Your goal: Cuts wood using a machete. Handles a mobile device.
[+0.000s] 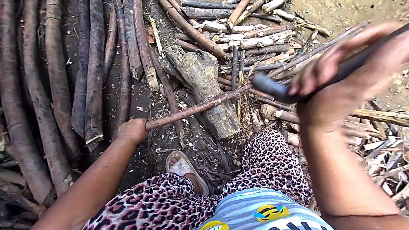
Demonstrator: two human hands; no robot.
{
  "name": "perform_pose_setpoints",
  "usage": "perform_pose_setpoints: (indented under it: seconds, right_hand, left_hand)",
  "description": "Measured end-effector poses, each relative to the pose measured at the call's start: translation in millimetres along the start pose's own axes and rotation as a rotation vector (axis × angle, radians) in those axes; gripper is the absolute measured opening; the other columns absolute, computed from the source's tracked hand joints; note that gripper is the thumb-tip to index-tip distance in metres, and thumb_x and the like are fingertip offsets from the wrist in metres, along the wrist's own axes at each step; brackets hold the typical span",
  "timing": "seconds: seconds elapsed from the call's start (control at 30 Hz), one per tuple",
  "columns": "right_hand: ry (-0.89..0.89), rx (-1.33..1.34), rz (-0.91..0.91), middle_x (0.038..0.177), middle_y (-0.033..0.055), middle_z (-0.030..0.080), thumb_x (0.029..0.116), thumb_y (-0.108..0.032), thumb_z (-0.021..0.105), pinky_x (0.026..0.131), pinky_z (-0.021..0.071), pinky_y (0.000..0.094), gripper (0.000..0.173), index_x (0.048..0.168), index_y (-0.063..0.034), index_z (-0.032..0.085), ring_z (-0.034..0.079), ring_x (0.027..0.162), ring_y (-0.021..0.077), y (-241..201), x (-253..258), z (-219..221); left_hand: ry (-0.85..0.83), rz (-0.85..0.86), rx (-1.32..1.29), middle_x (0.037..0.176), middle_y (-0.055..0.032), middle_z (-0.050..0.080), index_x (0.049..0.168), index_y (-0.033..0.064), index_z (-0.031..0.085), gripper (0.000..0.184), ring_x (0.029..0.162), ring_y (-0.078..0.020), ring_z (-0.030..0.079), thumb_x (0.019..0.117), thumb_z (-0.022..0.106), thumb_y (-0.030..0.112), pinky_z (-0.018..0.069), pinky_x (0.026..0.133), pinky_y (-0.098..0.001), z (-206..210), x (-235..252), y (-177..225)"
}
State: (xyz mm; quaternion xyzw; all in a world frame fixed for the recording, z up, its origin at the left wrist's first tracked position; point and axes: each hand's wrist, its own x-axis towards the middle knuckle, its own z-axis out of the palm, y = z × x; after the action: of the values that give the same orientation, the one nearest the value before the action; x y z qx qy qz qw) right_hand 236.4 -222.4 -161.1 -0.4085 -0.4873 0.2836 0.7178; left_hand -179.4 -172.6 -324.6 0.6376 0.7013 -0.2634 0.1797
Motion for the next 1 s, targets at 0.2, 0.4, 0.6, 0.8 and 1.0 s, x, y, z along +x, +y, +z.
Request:
perform_pose_setpoints:
  seconds: [0.2, 0.4, 0.6, 0.8, 1.0]
  right_hand:
    - [-0.421, -0.436, 1.333, 0.06, 0.0008, 0.046, 0.1134, -0.033, 0.039, 0.045, 0.0486, 0.0296, 0.037, 0.097, -0.0033, 0.054, 0.047, 0.043, 0.0121, 122, -175, -18]
    - [-0.429, -0.109, 1.515, 0.053, -0.0051, 0.041, 0.1138, -0.034, 0.035, 0.041, 0.0442, 0.0229, 0.038, 0.09, -0.0093, 0.052, 0.043, 0.039, 0.007, 119, -141, -52]
    - [-0.379, -0.244, 1.421, 0.055, -0.0031, 0.045, 0.1078, -0.015, 0.054, 0.043, 0.0488, 0.0242, 0.016, 0.094, -0.0068, 0.051, 0.047, 0.041, 0.0086, 124, -154, -46]
    - [-0.401, -0.353, 1.336, 0.057, -0.0018, 0.044, 0.1098, -0.024, 0.051, 0.041, 0.045, 0.0227, 0.022, 0.101, -0.0041, 0.054, 0.044, 0.04, 0.0081, 105, -138, -45]
    - [-0.488, -0.594, 0.92, 0.065, 0.0027, 0.054, 0.1109, -0.025, 0.044, 0.053, 0.0512, 0.029, 0.031, 0.107, 0.0009, 0.06, 0.054, 0.05, 0.0111, 80, -134, -22]
  left_hand:
    - [0.009, 0.013, 0.033, 0.11, -0.029, 0.07, 0.107, 0.0016, 0.07, 0.017, 0.108, -0.0515, 0.067, 0.0975, 0.071, 0.016, 0.0508, 0.085, -0.0717, -10, -5, 6]
    - [-0.39, 0.293, -0.309, 0.083, -0.0148, 0.068, 0.1, -0.0009, 0.071, 0.026, 0.075, -0.0262, 0.063, 0.0868, 0.086, 0.016, 0.0523, 0.073, -0.0482, -38, 11, -12]
    - [-0.444, 0.284, -0.298, 0.082, -0.0131, 0.065, 0.116, 0.0014, 0.066, 0.023, 0.063, -0.021, 0.058, 0.0938, 0.073, -0.001, 0.0511, 0.06, -0.0381, -32, 12, 0]
    - [-0.085, 0.233, -0.009, 0.109, -0.0242, 0.072, 0.126, 0.0139, 0.071, 0.038, 0.106, -0.0485, 0.067, 0.0897, 0.078, 0.009, 0.0488, 0.088, -0.074, -43, 20, -7]
    - [-0.17, 0.259, -0.073, 0.104, -0.0245, 0.072, 0.116, 0.0044, 0.072, 0.024, 0.102, -0.0454, 0.068, 0.0924, 0.075, 0.006, 0.0488, 0.089, -0.0704, -29, 25, -7]
